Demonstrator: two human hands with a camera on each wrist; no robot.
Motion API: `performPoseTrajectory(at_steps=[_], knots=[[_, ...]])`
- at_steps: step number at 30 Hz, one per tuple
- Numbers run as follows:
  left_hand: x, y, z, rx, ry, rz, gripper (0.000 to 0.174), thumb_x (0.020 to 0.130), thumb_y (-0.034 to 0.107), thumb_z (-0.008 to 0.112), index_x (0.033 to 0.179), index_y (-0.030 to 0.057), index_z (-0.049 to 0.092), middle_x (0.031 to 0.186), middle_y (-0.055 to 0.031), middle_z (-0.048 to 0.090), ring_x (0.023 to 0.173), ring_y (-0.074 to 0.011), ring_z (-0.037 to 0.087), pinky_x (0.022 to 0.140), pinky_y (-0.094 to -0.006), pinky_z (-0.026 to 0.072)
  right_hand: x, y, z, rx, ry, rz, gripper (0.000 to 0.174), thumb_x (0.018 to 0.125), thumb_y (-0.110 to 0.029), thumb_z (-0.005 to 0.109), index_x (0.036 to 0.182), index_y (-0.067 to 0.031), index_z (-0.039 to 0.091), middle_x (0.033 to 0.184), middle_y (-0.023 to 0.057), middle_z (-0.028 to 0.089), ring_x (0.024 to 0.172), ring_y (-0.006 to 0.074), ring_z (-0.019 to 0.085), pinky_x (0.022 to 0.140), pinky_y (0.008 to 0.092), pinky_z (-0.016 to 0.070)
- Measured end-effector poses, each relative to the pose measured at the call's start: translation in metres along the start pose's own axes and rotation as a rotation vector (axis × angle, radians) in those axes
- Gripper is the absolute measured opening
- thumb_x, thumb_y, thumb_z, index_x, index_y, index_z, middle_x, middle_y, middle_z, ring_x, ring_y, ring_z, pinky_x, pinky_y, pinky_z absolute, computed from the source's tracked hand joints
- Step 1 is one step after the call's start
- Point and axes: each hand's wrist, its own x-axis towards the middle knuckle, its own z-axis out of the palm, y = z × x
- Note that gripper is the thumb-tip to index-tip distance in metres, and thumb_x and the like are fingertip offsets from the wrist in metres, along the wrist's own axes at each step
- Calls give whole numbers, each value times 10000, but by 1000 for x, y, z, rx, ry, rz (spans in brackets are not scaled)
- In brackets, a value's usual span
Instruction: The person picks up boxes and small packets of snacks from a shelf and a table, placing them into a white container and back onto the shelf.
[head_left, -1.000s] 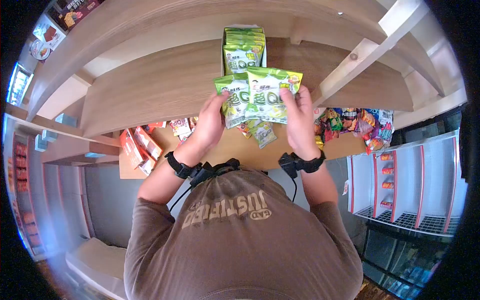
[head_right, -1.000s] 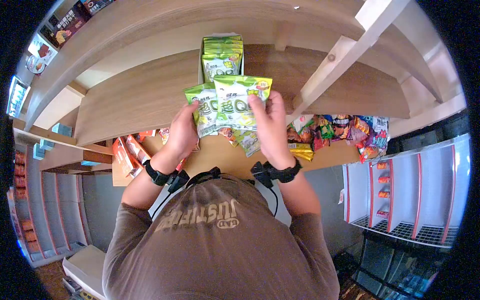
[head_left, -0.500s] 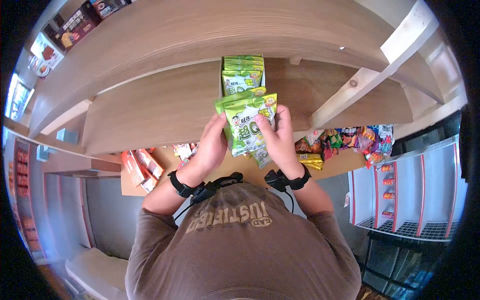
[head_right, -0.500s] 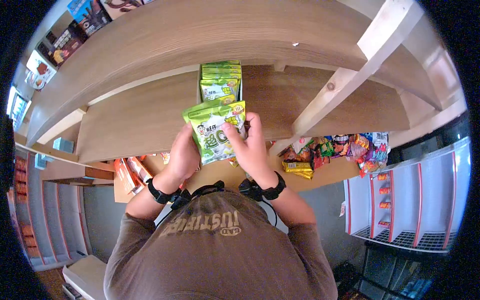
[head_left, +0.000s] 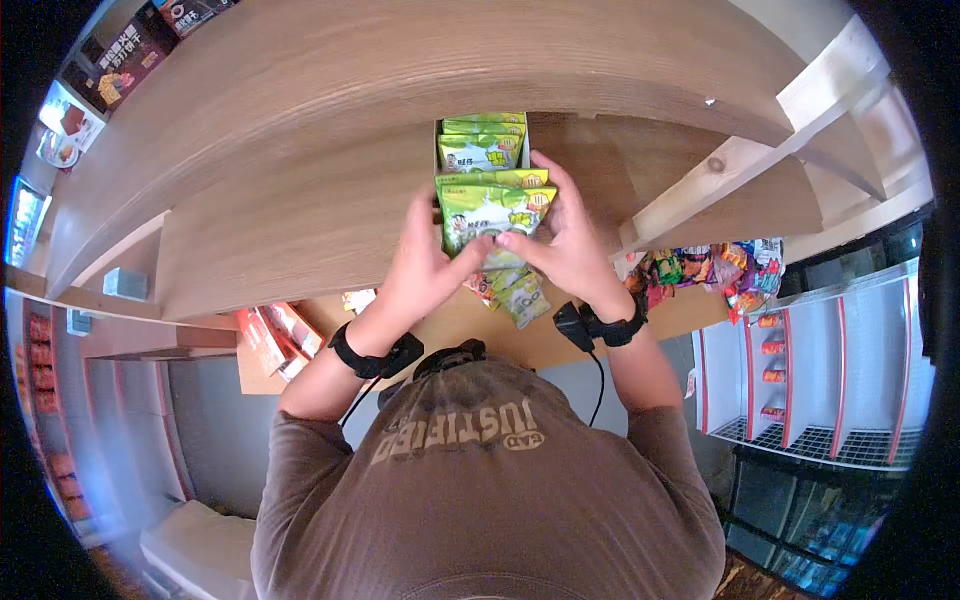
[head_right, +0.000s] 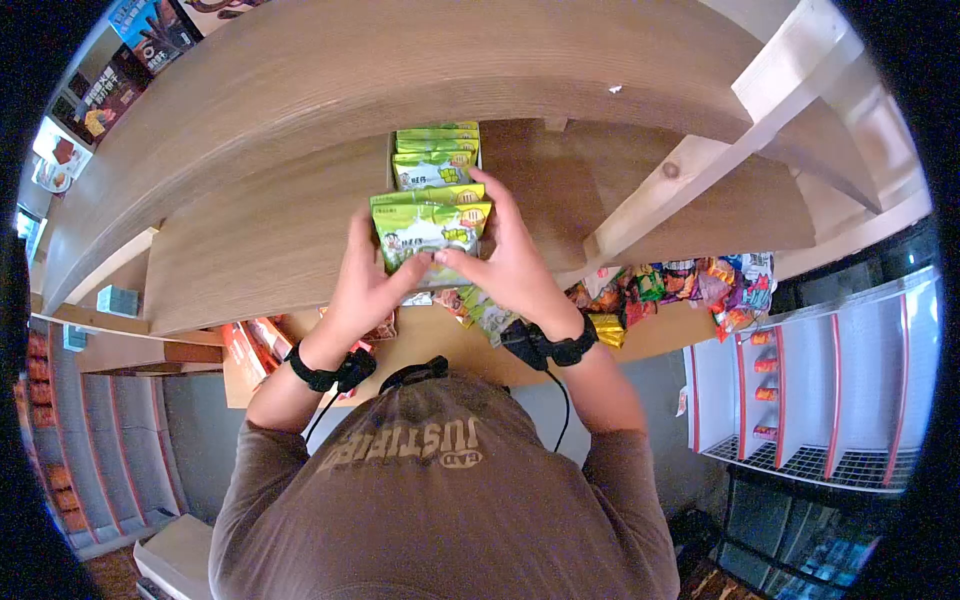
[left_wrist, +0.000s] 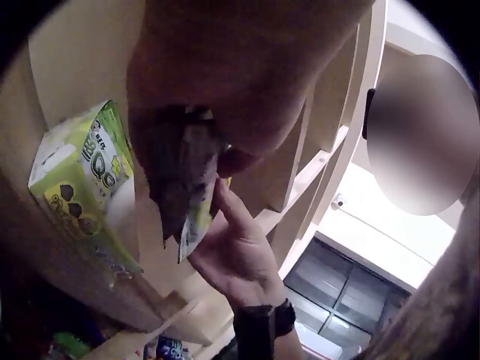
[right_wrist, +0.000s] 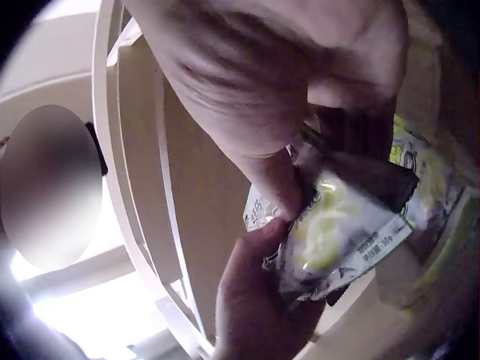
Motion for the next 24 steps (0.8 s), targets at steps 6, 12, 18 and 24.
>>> performPoseTrajectory(at_steps=[6,12,18,24], knots=[[3,-11,-2,742,152,480,312,717,96,713,999,85,580,1056,-111,572,983,-309,538,858,-410,412,28,23,1,-338,120,6,782,752,-47,746,1398,-38,306,1276,182,491,1159,316,517,984,417,430],[-5,-26,8,802,-186,437,287,745,165,690,998,88,579,1005,-97,612,944,-277,582,898,-419,410,40,8,-11,-1104,69,-229,632,726,-215,758,1275,-63,486,1243,159,502,1151,332,469,957,463,380],[-2,-19,11,765,-224,471,298,747,165,685,1014,74,588,1010,-106,610,987,-281,583,917,-408,420,51,4,-20,-1056,-157,-327,483,775,-212,710,1200,-51,547,1259,120,511,1173,312,460,977,446,365],[-4,-22,7,721,-313,473,309,757,180,687,1023,68,578,1038,-113,599,1003,-302,581,885,-416,454,66,-8,-33,-887,-221,-321,250,816,-164,637,1001,4,626,1215,132,542,1133,338,483,977,429,385]])
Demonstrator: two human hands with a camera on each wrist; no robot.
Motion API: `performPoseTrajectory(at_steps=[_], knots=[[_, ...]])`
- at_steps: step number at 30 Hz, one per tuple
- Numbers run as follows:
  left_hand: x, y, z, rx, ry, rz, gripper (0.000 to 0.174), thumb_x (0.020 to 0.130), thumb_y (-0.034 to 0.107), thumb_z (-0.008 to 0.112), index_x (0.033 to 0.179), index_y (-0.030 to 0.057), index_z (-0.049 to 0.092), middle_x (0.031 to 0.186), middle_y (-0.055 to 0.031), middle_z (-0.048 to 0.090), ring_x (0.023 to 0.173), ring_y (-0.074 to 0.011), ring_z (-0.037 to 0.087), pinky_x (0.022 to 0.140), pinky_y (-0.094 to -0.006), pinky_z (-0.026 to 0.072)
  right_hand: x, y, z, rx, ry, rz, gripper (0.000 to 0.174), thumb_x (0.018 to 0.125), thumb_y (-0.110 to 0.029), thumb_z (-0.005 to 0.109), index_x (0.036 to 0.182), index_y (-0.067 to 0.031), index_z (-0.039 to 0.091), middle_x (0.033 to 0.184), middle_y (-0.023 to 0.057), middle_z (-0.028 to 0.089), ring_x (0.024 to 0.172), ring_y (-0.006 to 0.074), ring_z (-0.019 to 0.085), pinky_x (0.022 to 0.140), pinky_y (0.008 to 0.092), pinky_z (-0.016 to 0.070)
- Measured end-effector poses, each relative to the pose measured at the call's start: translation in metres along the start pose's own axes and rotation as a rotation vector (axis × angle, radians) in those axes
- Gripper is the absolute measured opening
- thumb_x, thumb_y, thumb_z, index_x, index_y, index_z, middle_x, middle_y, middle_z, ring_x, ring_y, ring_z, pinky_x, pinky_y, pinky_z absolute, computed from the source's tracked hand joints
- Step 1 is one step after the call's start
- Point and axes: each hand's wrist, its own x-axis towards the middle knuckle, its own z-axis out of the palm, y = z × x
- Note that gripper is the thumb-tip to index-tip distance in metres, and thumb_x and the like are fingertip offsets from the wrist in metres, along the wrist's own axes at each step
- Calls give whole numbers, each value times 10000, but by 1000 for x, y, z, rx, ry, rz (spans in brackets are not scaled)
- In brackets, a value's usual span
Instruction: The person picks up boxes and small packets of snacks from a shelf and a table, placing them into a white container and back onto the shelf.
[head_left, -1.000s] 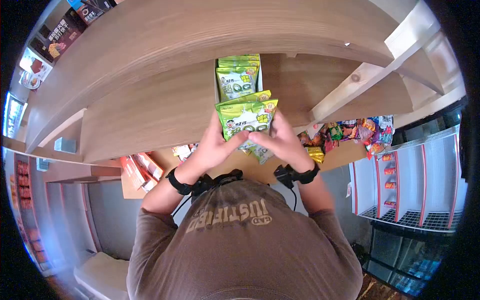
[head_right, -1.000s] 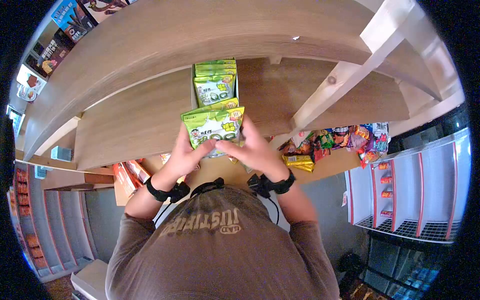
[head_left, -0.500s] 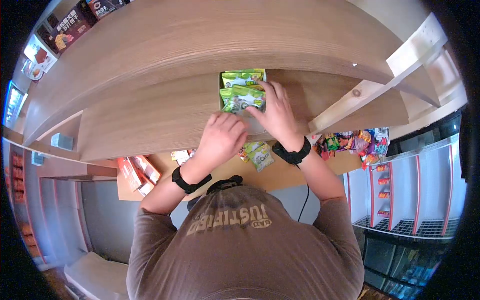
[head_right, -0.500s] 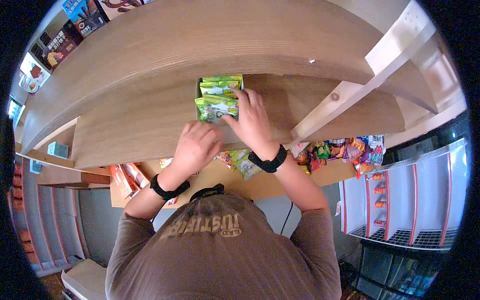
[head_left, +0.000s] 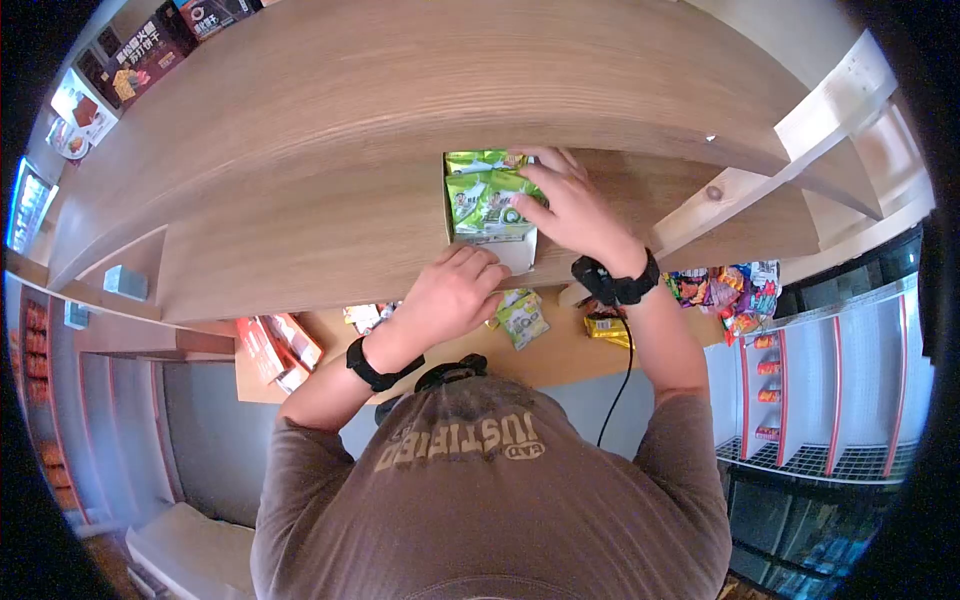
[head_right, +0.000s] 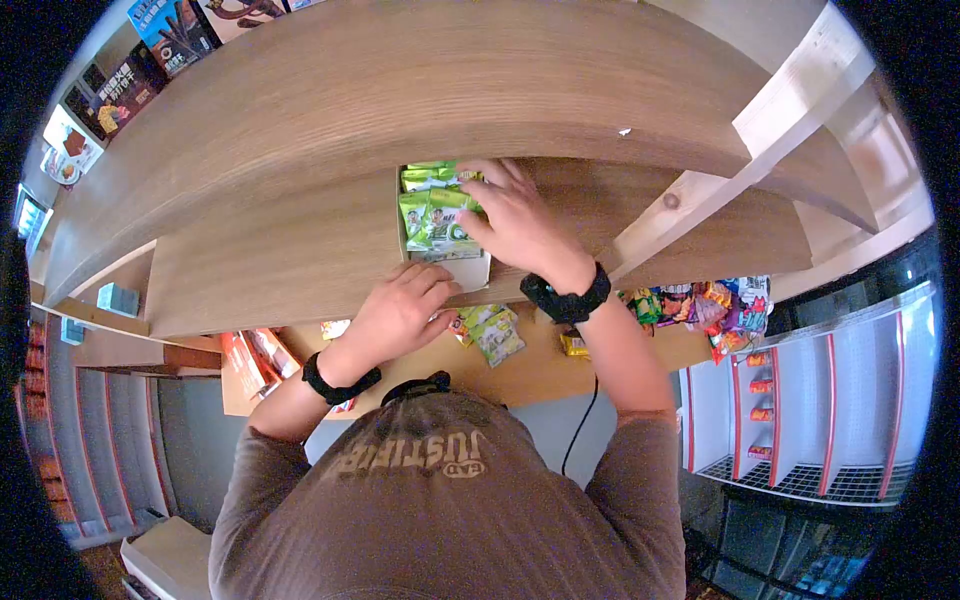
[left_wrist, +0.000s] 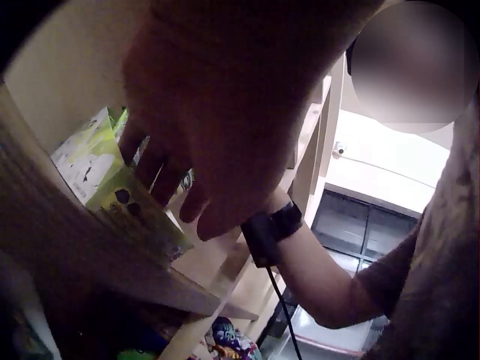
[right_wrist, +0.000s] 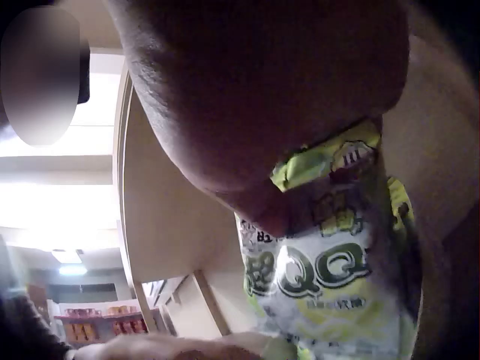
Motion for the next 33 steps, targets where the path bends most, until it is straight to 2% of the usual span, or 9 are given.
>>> performPoseTrajectory(at_steps=[3,5,7,8,12,14,23,25,33], knots=[[2,5,0,5,-19,-3,291,763,186,681,1008,62,585,1022,-113,602,985,-307,586,872,-420,468,7,-2,3,-151,-175,-36,280,833,-187,629,1037,4,615,1265,133,528,1153,333,486,1001,412,375],[4,8,2,32,-25,-7,282,766,190,677,1000,60,589,1007,-113,607,970,-307,592,862,-420,476,10,-2,17,-187,-155,-84,297,811,-174,637,1058,-11,603,1234,138,535,1157,336,480,1003,415,378],[3,11,5,16,-67,-119,273,771,197,670,993,56,598,964,-112,619,931,-299,606,821,-411,500,15,-11,22,-190,-292,31,382,766,-158,674,1114,-38,571,1188,136,549,1144,329,491,986,419,389],[2,11,5,18,-65,-120,273,771,197,670,993,56,598,964,-112,619,931,-299,606,821,-411,500,15,-11,27,-192,-314,55,531,715,-140,715,1205,-56,527,1147,131,562,1126,320,506,967,417,400],[-1,10,9,40,-37,-65,299,764,211,680,999,46,597,937,-118,625,898,-290,612,790,-404,510,15,-5,39,-255,-203,-30,618,686,-140,746,1251,-62,508,1132,133,573,1112,314,521,956,412,405],[-1,10,10,49,-5,-35,309,761,216,685,1000,42,595,945,-123,622,901,-291,609,792,-406,507,19,-1,39,-207,-353,4,659,679,-151,757,1277,-60,497,1160,146,556,1135,317,506,975,421,395],[8,11,10,136,-135,-160,462,787,291,685,1132,15,548,1039,-166,606,965,-309,591,807,-406,494,20,4,34,-270,-105,-24,624,622,-203,797,1185,-75,561,1204,164,520,1166,349,460,982,448,382],[8,11,15,157,-43,-153,480,788,313,686,1138,19,543,1032,-163,601,963,-314,587,803,-418,487,18,1,32,-248,-112,-1,622,622,-204,798,1183,-77,563,1198,159,521,1156,346,465,980,444,380],[9,5,20,173,-68,-179,500,778,333,692,1136,19,542,1077,-174,563,1022,-326,554,852,-424,463,20,-4,27,-212,-175,-61,583,654,-216,794,1186,-101,582,1144,127,533,1084,320,486,946,429,377]])
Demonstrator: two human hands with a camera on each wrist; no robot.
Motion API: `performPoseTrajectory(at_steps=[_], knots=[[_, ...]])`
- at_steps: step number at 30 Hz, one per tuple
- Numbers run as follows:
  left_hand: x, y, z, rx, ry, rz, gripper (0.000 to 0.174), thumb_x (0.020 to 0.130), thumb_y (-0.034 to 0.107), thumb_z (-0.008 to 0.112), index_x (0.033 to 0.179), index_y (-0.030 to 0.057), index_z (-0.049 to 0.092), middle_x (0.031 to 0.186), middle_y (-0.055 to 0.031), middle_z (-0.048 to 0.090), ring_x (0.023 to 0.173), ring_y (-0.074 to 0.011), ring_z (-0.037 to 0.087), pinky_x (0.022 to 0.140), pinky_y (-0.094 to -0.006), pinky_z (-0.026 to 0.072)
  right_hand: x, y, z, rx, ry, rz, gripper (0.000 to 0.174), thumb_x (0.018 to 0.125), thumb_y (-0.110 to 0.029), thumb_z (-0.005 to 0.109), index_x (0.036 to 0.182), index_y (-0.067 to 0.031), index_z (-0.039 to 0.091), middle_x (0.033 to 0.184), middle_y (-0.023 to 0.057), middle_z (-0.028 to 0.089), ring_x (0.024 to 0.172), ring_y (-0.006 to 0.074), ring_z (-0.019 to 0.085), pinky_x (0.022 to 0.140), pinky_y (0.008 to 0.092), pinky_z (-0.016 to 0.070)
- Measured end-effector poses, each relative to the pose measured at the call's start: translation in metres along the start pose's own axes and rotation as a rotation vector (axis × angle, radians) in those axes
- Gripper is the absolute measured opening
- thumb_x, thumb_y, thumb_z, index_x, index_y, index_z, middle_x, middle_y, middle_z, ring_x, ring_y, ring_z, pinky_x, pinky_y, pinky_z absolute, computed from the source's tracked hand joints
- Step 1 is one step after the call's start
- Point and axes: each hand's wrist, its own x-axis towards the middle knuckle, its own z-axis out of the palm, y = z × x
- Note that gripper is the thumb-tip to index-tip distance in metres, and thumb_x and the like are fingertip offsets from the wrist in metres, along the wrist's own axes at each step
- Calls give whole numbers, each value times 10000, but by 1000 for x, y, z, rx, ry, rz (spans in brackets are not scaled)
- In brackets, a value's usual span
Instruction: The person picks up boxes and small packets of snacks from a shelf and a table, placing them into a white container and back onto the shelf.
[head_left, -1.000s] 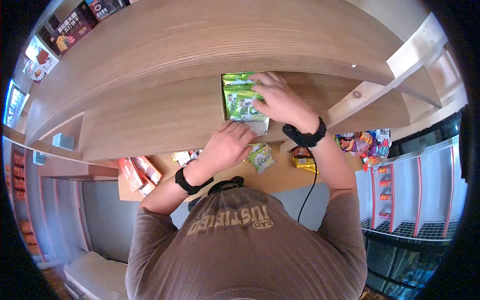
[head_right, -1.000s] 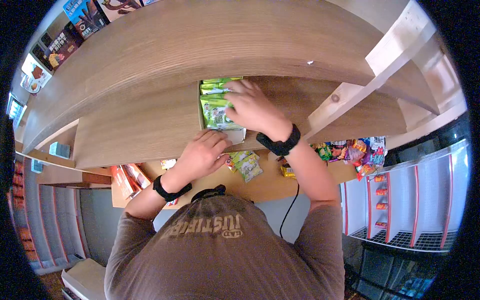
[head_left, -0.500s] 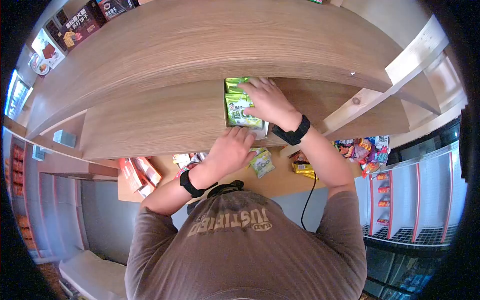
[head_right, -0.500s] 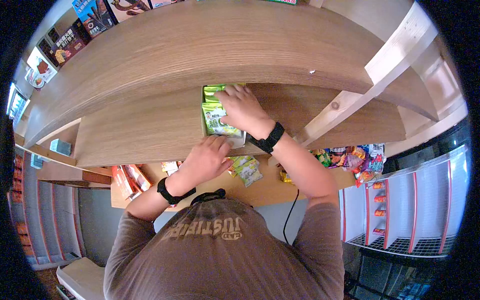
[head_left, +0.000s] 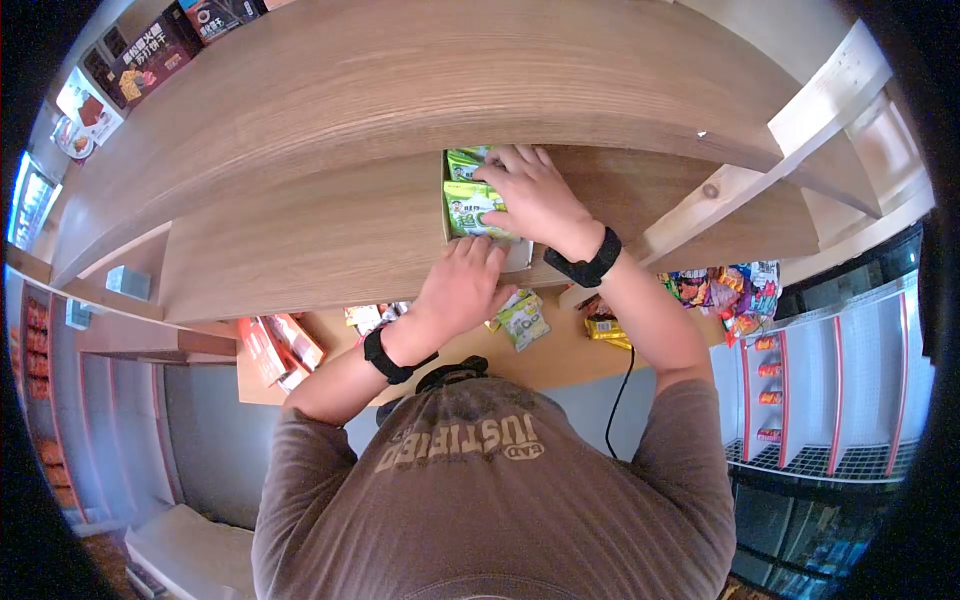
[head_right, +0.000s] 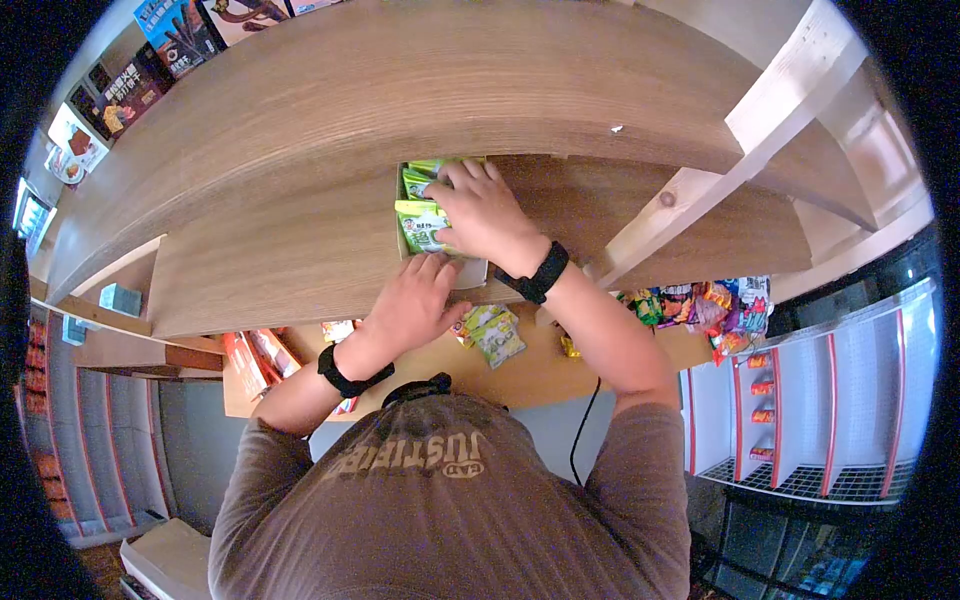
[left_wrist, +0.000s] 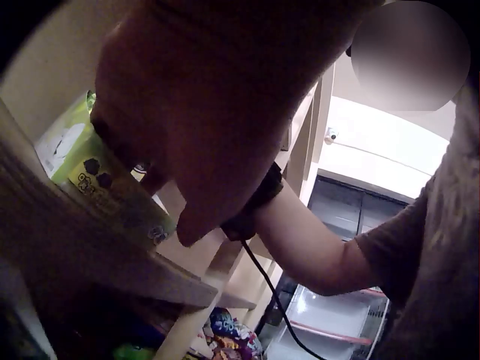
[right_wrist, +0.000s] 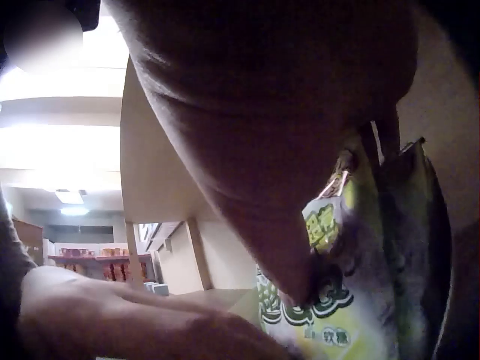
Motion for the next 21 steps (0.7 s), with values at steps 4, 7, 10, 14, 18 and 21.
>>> performPoseTrajectory(at_steps=[4,7,10,14,18,21], knots=[[0,-1,0,50,77,25,486,766,330,697,1109,20,548,1094,-184,557,1042,-333,541,888,-432,446,-2,1,5,-63,122,55,540,657,-248,781,1153,-115,613,1150,110,549,1104,305,490,943,432,383],[-1,-6,3,66,45,51,475,753,315,705,1098,25,553,1107,-186,555,1046,-336,539,903,-433,439,-3,-2,0,-48,121,151,511,716,-284,746,1175,-115,599,1149,118,557,1097,315,501,931,433,395],[-1,-5,2,45,17,67,459,745,296,709,1093,37,558,1106,-173,556,1039,-327,544,903,-430,438,-10,0,2,-30,116,232,476,762,-289,717,1181,-107,583,1151,132,564,1081,330,519,918,431,415],[-1,-3,1,35,67,118,433,745,277,707,1081,46,561,1093,-151,559,1024,-319,550,899,-429,440,-17,9,8,158,189,333,403,792,-261,694,1134,-83,577,1117,137,576,1058,341,542,906,430,436],[2,-7,9,-28,78,137,374,753,253,695,1034,47,560,1091,-140,566,1011,-315,556,898,-430,439,-21,18,25,166,258,193,364,816,-199,665,1137,-59,568,1114,141,584,1064,342,547,925,415,435],[3,-10,14,-7,109,137,347,759,239,687,1011,39,557,1076,-143,570,1010,-322,555,911,-438,432,-32,7,19,69,417,160,351,821,-157,649,1150,-60,576,1127,132,590,1082,332,545,950,398,428]])
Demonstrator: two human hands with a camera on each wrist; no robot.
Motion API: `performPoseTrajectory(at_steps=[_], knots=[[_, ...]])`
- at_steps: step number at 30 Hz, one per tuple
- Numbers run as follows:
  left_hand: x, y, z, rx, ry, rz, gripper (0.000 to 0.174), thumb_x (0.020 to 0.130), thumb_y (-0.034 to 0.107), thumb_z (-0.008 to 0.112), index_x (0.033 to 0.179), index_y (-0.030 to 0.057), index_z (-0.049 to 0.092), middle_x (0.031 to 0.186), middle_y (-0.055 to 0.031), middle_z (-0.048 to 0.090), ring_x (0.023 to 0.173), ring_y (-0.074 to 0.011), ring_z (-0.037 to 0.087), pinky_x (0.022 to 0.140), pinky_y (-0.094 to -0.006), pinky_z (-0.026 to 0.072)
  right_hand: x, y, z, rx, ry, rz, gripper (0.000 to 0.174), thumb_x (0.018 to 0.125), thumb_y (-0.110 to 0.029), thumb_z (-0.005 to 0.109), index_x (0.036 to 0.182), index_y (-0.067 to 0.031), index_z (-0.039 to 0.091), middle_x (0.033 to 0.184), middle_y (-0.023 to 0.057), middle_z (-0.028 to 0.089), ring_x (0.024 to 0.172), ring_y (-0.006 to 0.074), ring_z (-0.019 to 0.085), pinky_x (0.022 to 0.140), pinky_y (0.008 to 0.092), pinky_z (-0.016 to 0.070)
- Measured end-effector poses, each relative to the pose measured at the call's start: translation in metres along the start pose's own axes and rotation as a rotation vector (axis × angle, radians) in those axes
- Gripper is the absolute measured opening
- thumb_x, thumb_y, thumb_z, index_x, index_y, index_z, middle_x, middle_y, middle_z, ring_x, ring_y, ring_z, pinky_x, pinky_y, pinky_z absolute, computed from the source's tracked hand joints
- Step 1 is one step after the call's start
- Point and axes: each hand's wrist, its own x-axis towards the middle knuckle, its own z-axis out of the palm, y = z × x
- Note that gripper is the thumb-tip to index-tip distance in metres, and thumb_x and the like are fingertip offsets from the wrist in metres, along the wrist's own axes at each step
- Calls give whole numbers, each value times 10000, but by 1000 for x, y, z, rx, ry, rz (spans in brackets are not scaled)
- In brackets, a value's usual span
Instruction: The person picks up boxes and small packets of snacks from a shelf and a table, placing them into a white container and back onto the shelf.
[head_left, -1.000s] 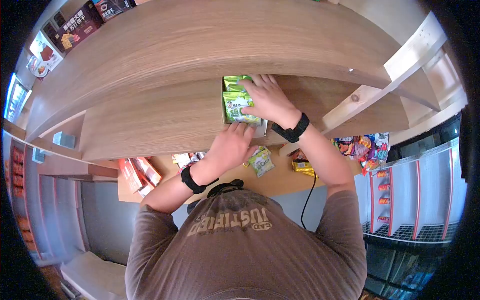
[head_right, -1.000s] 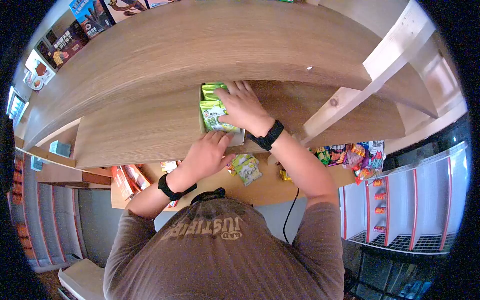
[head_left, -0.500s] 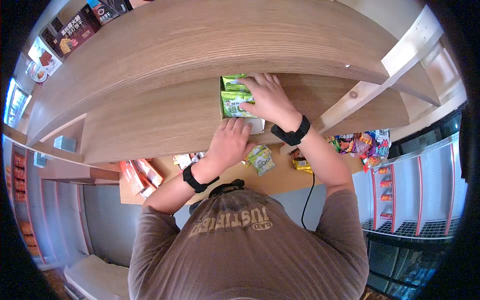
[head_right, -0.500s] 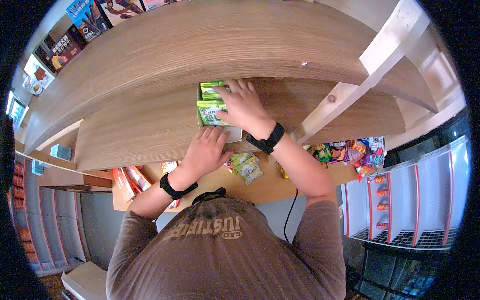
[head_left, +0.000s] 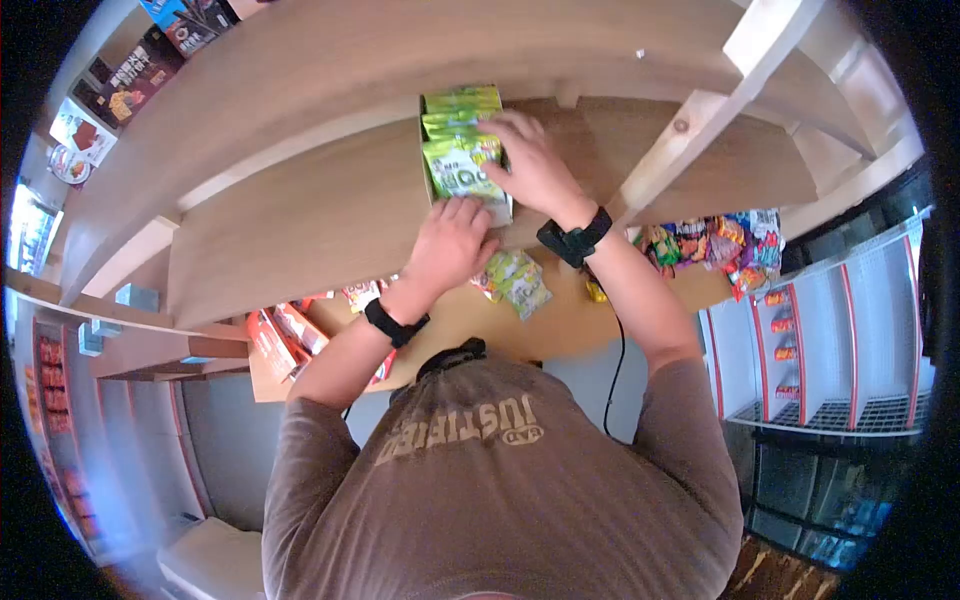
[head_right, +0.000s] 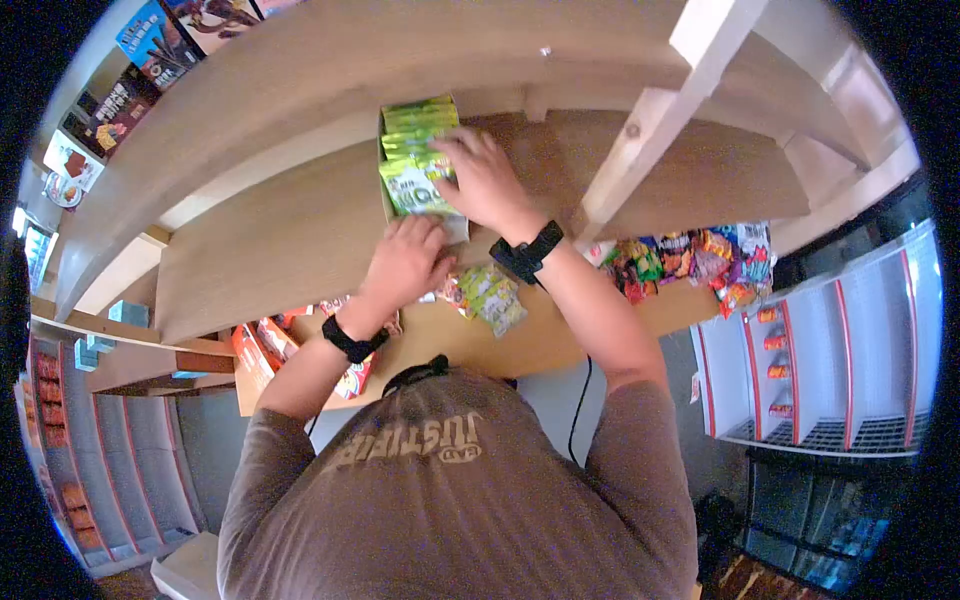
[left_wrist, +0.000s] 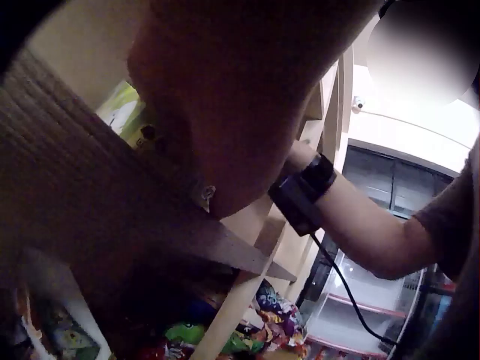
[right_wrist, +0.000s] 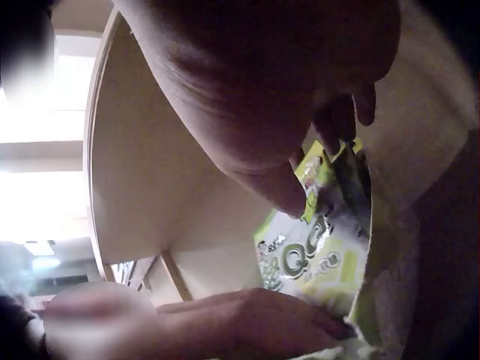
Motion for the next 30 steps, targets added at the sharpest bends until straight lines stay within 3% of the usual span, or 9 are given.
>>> performPoseTrajectory(at_steps=[3,5,10,17,19,22,26,28,30], knots=[[-6,-1,8,37,46,1,307,777,259,648,978,44,562,1037,-143,573,1017,-316,550,996,-448,386,-16,-22,-34,184,100,87,358,821,-143,653,1164,-66,583,1106,127,612,1083,318,556,963,389,423],[-9,-1,6,101,55,7,290,769,229,655,981,52,564,1038,-139,577,1026,-311,548,1027,-459,373,-46,-35,-47,572,120,287,270,868,-128,649,1117,-46,586,996,73,652,929,204,630,840,296,482],[-17,1,5,56,78,0,306,758,168,675,1028,66,571,1055,-115,583,1033,-300,546,1038,-478,369,-146,-28,-57,1081,-147,702,283,894,-139,653,1133,-13,571,998,43,634,932,122,605,840,273,482],[-43,35,2,-17,215,-66,356,732,72,680,1063,76,552,1135,-114,562,1048,-344,531,956,-481,401,-327,60,113,644,-319,988,396,838,-160,702,1181,-25,559,995,99,631,919,183,612,851,302,484],[-63,42,6,-58,214,-76,344,731,56,669,1053,79,550,1134,-120,559,1039,-350,527,924,-479,413,-347,73,141,147,-227,729,654,720,-256,784,1234,27,496,1118,179,613,1050,332,583,936,410,450],[-105,47,20,-194,104,-44,347,731,49,661,1058,79,549,1147,-122,555,1038,-336,530,886,-470,417,-341,72,149,373,-205,1030,721,680,-291,795,1242,39,487,1167,213,595,1084,384,557,984,455,404],[-178,36,49,-214,-124,-254,344,734,38,646,1063,63,547,1147,-140,555,1039,-338,534,893,-454,434,-362,65,173,224,15,816,625,678,-278,802,1178,3,554,1075,200,637,1006,339,611,873,402,484],[-215,30,58,-217,-179,-352,343,737,36,641,1066,55,546,1146,-148,554,1042,-343,535,895,-447,440,-342,42,142,74,-403,879,561,716,-248,782,1158,12,554,1065,215,633,1005,347,611,847,406,488],[-245,28,60,-197,-216,-495,351,746,22,634,1081,31,529,1124,-156,555,1069,-362,526,916,-440,440,-363,47,157,271,-402,847,541,729,-247,774,1152,12,556,1067,218,627,1010,355,605,866,419,473]])
